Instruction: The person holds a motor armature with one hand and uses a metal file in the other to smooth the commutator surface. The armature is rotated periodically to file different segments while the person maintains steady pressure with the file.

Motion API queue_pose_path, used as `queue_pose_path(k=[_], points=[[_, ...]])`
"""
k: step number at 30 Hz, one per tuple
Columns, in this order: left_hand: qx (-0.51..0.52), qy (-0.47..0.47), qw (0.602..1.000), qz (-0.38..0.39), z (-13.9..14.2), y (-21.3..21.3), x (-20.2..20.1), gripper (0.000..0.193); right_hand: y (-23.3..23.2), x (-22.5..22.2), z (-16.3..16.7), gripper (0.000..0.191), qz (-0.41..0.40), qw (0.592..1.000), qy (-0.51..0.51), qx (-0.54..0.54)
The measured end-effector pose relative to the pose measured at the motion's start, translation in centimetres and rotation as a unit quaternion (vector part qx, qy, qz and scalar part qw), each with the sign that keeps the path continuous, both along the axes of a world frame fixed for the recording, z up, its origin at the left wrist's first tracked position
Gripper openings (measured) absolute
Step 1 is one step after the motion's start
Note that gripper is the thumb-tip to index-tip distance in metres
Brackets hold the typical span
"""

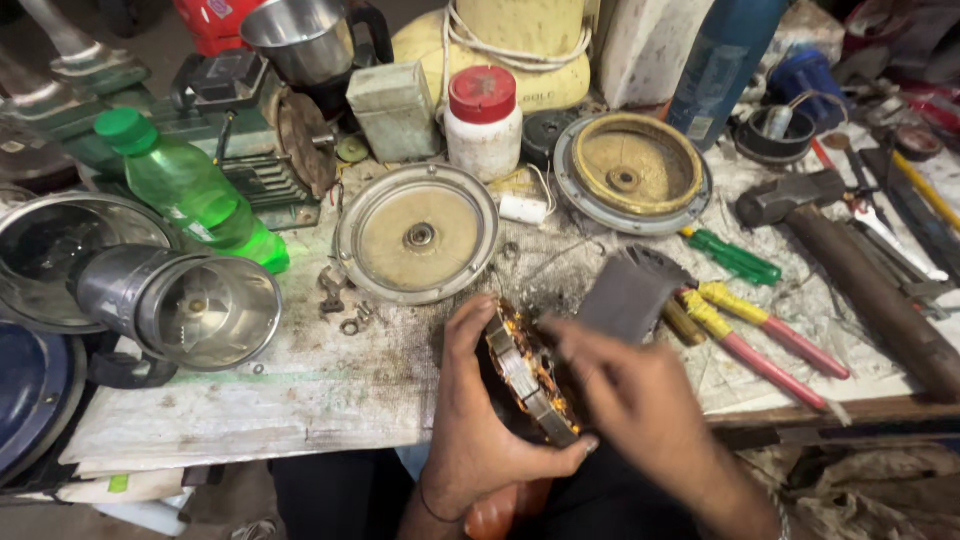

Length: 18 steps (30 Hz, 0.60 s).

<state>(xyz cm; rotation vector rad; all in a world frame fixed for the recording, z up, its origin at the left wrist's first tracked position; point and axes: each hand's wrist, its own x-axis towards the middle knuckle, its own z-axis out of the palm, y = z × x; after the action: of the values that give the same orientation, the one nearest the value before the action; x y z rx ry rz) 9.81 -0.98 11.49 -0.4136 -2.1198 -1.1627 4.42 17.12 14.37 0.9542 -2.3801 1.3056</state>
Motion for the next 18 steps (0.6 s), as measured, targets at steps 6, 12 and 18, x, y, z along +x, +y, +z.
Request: queue_pose_path(k=[6,12,18], points=[[0.002,-0.006,1.000,-0.010,-0.20,-0.06,0.01,0.130,0.17,0.02,-0.01,0.034,-0.010,0.989,-0.137,-0.047],[-0.005,-0.003,1.000,0.000,0.39,-0.05,0.13,0.130,0.31,-0.04,0.10,0.040,-0.268,0.947,-0.176,0.028],[-0.016,0.005,1.000,0.000,0.36,0.37,0.10,0.130,0.41,-0.01,0.25,0.028,-0.095,0.994,0.051,-0.031]])
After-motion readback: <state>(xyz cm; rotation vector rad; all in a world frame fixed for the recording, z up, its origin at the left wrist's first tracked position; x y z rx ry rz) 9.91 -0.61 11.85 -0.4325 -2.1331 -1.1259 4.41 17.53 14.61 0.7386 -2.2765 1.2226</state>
